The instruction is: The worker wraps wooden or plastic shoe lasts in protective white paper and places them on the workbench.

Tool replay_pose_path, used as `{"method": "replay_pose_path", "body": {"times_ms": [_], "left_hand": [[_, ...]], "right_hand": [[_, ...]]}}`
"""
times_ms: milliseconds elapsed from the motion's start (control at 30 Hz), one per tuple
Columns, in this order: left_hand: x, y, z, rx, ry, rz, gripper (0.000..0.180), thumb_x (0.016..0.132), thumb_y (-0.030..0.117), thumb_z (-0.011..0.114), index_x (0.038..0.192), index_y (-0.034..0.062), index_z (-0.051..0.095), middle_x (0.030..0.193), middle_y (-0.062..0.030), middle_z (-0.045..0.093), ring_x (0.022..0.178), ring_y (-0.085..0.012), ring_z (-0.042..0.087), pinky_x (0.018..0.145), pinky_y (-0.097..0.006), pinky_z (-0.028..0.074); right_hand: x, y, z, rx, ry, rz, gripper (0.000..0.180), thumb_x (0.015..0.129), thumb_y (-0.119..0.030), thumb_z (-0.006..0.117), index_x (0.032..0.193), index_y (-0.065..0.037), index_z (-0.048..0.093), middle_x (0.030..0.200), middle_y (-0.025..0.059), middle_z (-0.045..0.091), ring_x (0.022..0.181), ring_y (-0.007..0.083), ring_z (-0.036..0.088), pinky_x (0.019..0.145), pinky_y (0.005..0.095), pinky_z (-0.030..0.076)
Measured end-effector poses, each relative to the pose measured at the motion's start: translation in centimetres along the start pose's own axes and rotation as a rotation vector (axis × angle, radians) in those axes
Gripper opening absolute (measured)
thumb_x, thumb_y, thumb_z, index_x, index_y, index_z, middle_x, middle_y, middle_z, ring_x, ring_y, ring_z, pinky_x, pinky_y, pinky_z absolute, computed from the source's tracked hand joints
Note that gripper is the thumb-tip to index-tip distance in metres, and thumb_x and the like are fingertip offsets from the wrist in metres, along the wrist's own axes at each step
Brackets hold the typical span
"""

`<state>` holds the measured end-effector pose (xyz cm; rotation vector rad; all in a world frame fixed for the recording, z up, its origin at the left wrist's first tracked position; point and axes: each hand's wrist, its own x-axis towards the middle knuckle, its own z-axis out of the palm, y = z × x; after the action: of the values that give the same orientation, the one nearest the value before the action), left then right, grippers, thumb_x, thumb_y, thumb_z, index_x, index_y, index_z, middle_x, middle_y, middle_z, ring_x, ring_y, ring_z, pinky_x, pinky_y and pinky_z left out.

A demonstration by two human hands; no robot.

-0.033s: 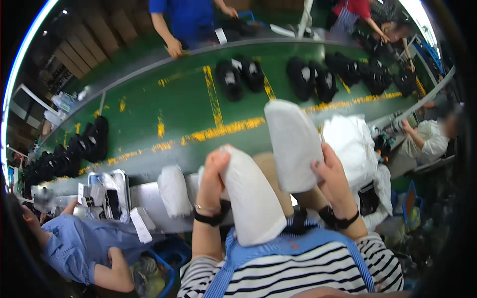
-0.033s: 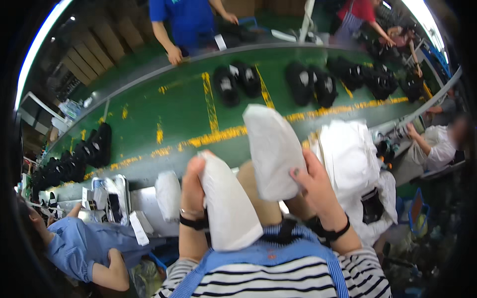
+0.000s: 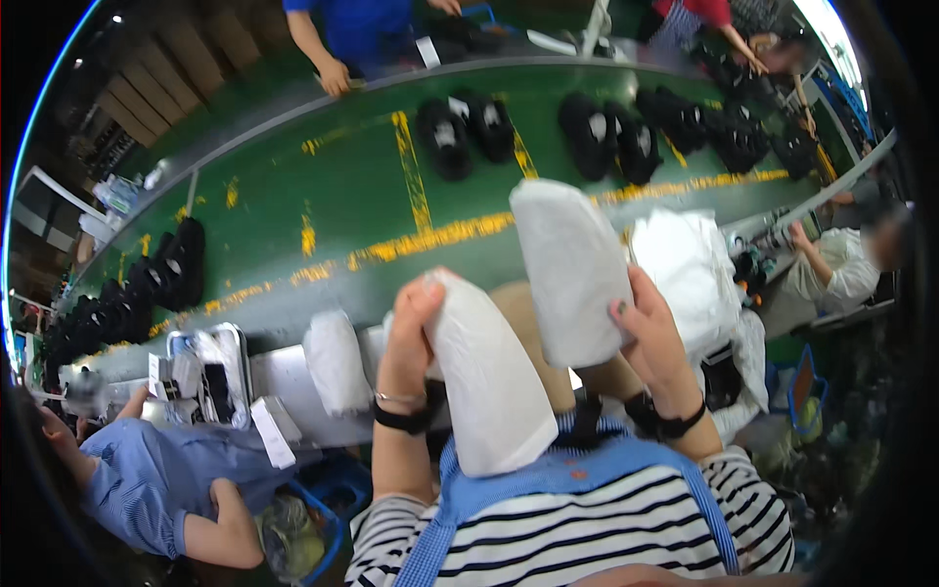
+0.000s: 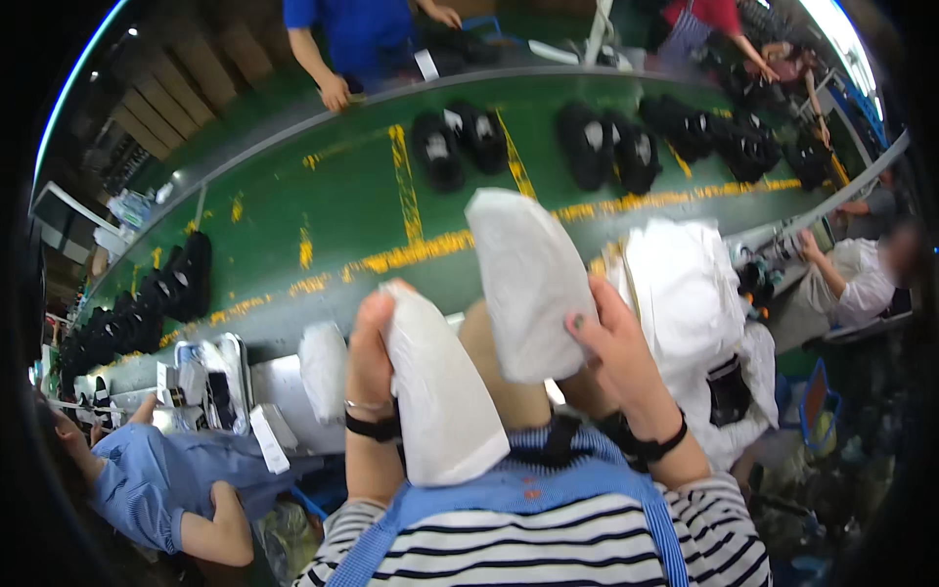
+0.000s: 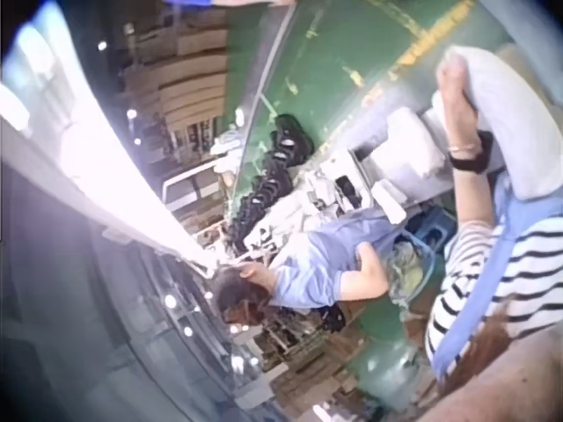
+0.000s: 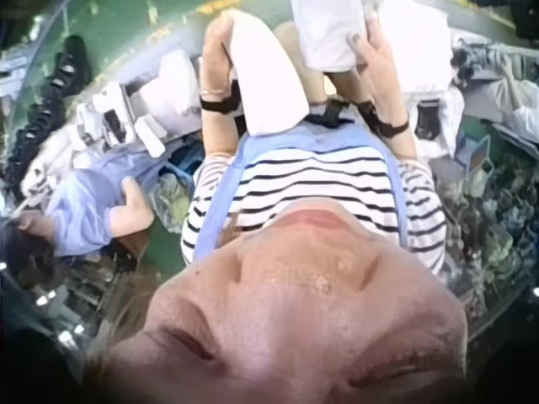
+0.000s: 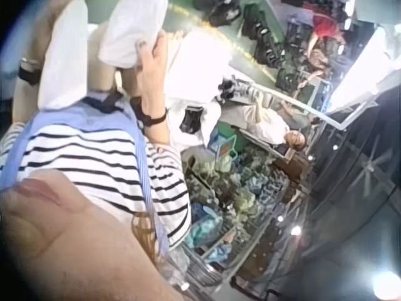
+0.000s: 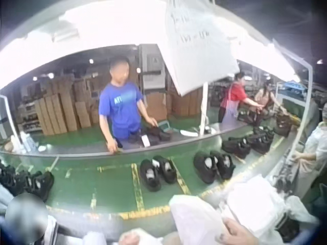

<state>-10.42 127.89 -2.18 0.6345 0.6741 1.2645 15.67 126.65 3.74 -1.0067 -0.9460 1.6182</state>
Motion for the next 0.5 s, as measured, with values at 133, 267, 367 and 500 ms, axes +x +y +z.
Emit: {"method": "replay_pose_path", "body": {"times_ms": [133, 267, 367, 500], "left_hand": [[-0.4, 0.4, 1.0, 0.146, -0.084, 0.018, 0.032, 0.089, 0.029, 0.050, 0.098, -0.0011, 0.057, 0.083, -0.0052, 0.061, 0.073, -0.0110, 0.059, 0.067, -0.023, 0.047], [-1.2, 0.1, 2.9, 0.122, -0.028, -0.016, 0.041, 0.090, 0.027, 0.050, 0.118, -0.0028, 0.051, 0.090, -0.0072, 0.062, 0.081, -0.0112, 0.059, 0.073, -0.023, 0.047], [-1.9, -1.4, 4.3, 0.140, 0.067, -0.013, 0.050, 0.091, 0.027, 0.050, 0.131, -0.0025, 0.041, 0.102, -0.0094, 0.060, 0.091, -0.0121, 0.058, 0.080, -0.023, 0.046], [-2.1, -2.2, 5.7, 0.165, 0.150, -0.040, 0.053, 0.091, 0.026, 0.051, 0.134, -0.0024, 0.039, 0.111, -0.0103, 0.057, 0.097, -0.0126, 0.056, 0.084, -0.023, 0.044]], "right_hand": [[-0.1, 0.5, -0.2, 0.068, -0.067, 0.086, 0.048, 0.088, -0.011, 0.057, 0.129, 0.001, 0.036, 0.121, 0.0091, 0.050, 0.114, 0.0153, 0.048, 0.098, 0.0289, 0.037], [-0.3, 0.7, -0.8, 0.038, -0.153, 0.140, 0.051, 0.086, -0.015, 0.061, 0.129, 0.001, 0.037, 0.122, 0.0092, 0.050, 0.114, 0.0154, 0.048, 0.098, 0.0294, 0.037], [-0.9, 0.7, -2.2, -0.039, -0.227, 0.158, 0.052, 0.085, -0.018, 0.063, 0.128, 0.000, 0.039, 0.120, 0.0087, 0.050, 0.113, 0.0148, 0.048, 0.098, 0.0286, 0.037], [-0.8, 0.6, -3.4, -0.007, -0.308, 0.227, 0.051, 0.085, -0.018, 0.064, 0.127, 0.000, 0.041, 0.119, 0.0083, 0.051, 0.113, 0.0142, 0.047, 0.097, 0.0282, 0.036]]}}
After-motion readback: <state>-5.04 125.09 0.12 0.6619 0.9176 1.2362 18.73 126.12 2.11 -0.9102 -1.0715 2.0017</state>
